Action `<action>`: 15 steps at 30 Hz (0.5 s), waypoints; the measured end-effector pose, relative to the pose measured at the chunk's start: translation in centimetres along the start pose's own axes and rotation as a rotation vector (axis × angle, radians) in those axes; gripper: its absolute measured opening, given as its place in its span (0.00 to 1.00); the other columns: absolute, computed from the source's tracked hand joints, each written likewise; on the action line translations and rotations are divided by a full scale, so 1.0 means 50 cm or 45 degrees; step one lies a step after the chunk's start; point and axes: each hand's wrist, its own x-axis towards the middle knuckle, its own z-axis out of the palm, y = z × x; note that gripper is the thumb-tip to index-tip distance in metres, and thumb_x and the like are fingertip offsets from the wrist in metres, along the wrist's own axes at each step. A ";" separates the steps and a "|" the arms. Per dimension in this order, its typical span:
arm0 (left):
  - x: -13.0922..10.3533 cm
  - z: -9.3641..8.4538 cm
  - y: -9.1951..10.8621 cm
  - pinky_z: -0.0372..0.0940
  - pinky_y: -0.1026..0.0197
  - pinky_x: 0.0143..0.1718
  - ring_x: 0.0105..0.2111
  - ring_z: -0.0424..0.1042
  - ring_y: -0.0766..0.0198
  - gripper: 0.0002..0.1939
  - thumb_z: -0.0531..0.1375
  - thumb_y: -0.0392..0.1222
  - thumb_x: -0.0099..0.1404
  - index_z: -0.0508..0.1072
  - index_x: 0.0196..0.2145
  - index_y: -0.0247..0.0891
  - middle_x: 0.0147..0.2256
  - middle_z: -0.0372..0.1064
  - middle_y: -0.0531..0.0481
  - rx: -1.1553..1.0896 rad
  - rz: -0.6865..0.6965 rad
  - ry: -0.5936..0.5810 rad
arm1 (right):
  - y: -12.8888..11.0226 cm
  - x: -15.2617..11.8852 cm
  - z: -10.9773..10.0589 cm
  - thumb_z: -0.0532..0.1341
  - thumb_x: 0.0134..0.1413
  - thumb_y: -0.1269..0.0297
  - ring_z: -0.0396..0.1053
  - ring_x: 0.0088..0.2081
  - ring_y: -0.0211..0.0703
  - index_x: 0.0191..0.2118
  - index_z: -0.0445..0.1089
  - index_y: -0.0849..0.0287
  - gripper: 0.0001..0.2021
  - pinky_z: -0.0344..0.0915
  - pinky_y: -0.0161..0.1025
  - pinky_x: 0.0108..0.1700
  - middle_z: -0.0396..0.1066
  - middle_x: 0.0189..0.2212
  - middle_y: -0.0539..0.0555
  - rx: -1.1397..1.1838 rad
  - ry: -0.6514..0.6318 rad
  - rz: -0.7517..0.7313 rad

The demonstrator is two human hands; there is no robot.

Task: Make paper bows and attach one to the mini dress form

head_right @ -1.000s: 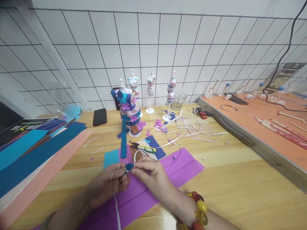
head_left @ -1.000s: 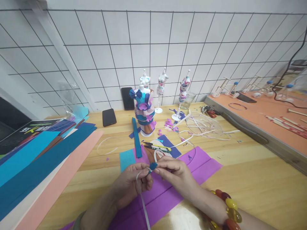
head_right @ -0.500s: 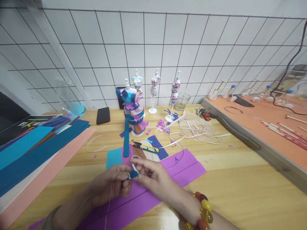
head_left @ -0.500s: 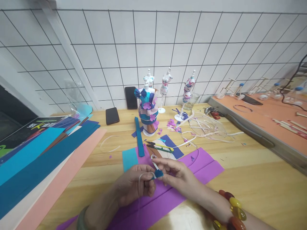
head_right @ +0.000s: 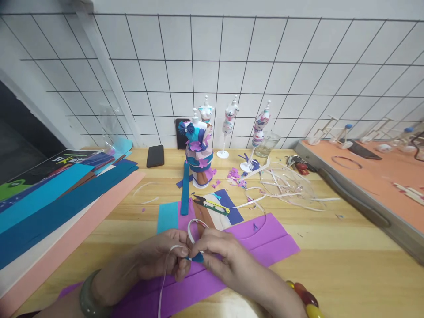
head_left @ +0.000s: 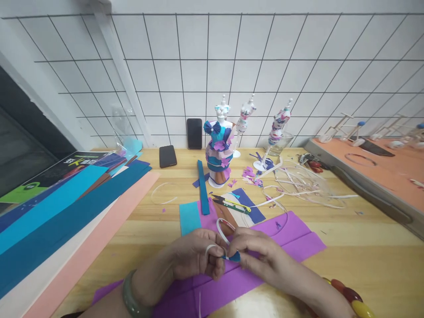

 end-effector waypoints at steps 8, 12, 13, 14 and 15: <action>0.002 -0.002 -0.001 0.59 0.66 0.21 0.16 0.66 0.69 0.04 0.55 0.30 0.50 0.70 0.24 0.30 0.16 0.68 0.50 0.025 -0.012 -0.022 | 0.004 0.001 0.003 0.55 0.55 0.69 0.67 0.34 0.38 0.34 0.69 0.57 0.06 0.63 0.36 0.37 0.69 0.30 0.52 0.042 -0.006 0.045; 0.000 0.003 0.001 0.59 0.67 0.21 0.17 0.66 0.70 0.04 0.55 0.30 0.51 0.70 0.27 0.30 0.17 0.68 0.50 -0.013 0.018 -0.011 | 0.010 0.002 0.004 0.55 0.54 0.68 0.65 0.31 0.38 0.32 0.70 0.58 0.06 0.62 0.35 0.34 0.68 0.28 0.52 0.064 0.048 0.098; 0.000 0.003 0.000 0.60 0.67 0.22 0.17 0.67 0.69 0.04 0.55 0.30 0.51 0.70 0.27 0.30 0.18 0.68 0.49 -0.015 0.035 -0.012 | 0.010 0.002 0.004 0.56 0.54 0.67 0.65 0.30 0.38 0.31 0.70 0.59 0.06 0.62 0.35 0.33 0.67 0.27 0.52 0.075 0.061 0.117; 0.001 0.004 -0.001 0.60 0.66 0.22 0.17 0.67 0.69 0.04 0.56 0.31 0.52 0.69 0.27 0.30 0.18 0.69 0.49 -0.012 0.053 -0.010 | 0.010 0.003 0.003 0.56 0.54 0.67 0.65 0.29 0.38 0.31 0.70 0.59 0.06 0.61 0.35 0.32 0.67 0.26 0.52 0.092 0.072 0.133; 0.002 0.004 -0.002 0.60 0.66 0.23 0.18 0.67 0.69 0.03 0.56 0.31 0.52 0.69 0.27 0.30 0.19 0.69 0.49 -0.007 0.073 -0.007 | 0.010 0.004 0.003 0.57 0.53 0.66 0.64 0.29 0.38 0.30 0.70 0.59 0.06 0.61 0.35 0.33 0.67 0.26 0.51 0.118 0.079 0.143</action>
